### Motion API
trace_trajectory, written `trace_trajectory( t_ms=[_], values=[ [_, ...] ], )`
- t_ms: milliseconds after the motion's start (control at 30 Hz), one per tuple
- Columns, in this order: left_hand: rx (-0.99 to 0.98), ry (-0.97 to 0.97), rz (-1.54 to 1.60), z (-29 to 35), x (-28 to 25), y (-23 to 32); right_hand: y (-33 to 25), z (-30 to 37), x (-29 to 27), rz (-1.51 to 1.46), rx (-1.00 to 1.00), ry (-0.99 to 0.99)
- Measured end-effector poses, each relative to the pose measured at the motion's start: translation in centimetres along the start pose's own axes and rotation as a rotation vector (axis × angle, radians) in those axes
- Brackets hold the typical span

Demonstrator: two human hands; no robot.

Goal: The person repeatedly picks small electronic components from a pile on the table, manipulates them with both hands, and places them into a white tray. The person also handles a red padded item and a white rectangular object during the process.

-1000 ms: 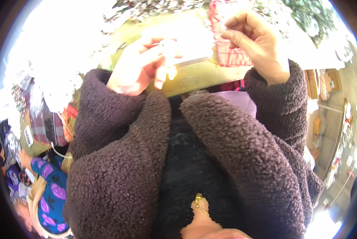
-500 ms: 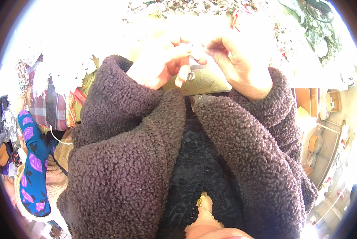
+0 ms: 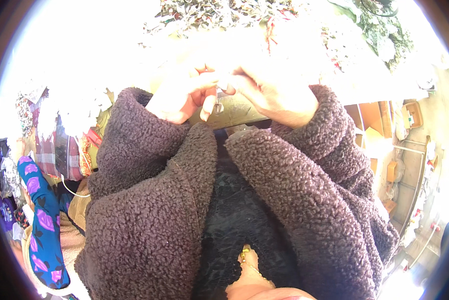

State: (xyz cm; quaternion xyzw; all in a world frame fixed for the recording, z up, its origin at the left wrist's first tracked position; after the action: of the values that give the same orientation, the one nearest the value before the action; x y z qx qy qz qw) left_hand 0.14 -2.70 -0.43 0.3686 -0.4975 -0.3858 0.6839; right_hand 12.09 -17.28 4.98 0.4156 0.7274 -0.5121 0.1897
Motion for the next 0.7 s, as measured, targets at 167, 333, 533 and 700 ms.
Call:
trace_trajectory(
  t_ms=[167,333,533,700],
  values=[
    [0.013,-0.083,0.057,0.2,-0.3,0.3,-0.5,0.2,0.9,0.19,-0.108,0.019],
    [0.02,-0.076,0.066,0.1,-0.4,0.1,-0.6,0.1,1.0,0.101,-0.035,-0.019],
    [0.14,0.055,-0.106,-0.2,-1.0,1.4,0.3,0.8,0.6,0.056,0.122,-0.003],
    [0.124,0.464,-1.14,-1.0,-6.7,3.7,4.9,1.8,-7.8,0.048,0.278,0.415]
  ],
)
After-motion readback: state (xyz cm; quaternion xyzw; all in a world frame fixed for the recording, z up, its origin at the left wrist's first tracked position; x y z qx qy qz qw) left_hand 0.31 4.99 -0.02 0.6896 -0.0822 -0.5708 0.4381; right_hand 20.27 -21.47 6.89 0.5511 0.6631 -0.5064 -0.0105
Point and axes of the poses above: each hand's wrist, its own z-axis away from the middle knuckle, its own x-axis out of the palm, y = z × x, the point moved 1 cm from there along -z, towards the middle knuckle, and after that the axes turned 9 degrees about -z, right-handed, at the moved point
